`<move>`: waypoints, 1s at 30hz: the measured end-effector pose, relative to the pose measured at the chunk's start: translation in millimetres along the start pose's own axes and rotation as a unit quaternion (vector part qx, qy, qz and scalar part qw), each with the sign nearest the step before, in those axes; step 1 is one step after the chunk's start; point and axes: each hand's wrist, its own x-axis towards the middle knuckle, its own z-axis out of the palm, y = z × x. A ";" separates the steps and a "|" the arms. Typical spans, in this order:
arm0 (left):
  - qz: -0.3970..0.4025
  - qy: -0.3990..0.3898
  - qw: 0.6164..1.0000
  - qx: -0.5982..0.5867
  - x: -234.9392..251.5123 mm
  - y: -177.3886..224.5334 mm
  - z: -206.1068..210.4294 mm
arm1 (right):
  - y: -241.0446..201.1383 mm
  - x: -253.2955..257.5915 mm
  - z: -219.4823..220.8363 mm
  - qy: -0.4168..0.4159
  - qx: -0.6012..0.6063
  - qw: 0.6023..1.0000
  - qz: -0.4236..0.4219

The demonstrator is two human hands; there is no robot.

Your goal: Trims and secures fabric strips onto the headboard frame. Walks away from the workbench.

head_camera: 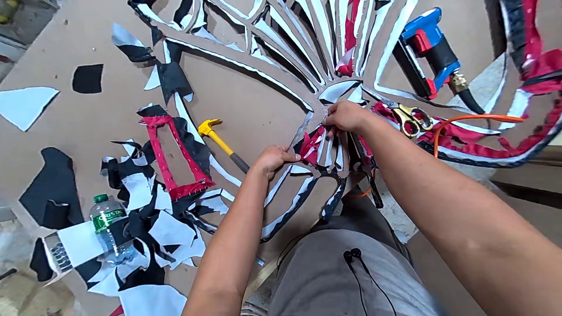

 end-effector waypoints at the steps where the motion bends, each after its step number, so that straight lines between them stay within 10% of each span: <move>1: 0.001 0.006 1.000 -0.003 -0.2 -0.4 1.3 | 0.7 3.5 -1.8 -0.009 0.017 1.000 0.005; 30: -0.005 0.000 0.997 0.075 -0.5 4.2 0.3 | -10.7 4.5 -7.6 -0.013 -0.165 0.986 0.021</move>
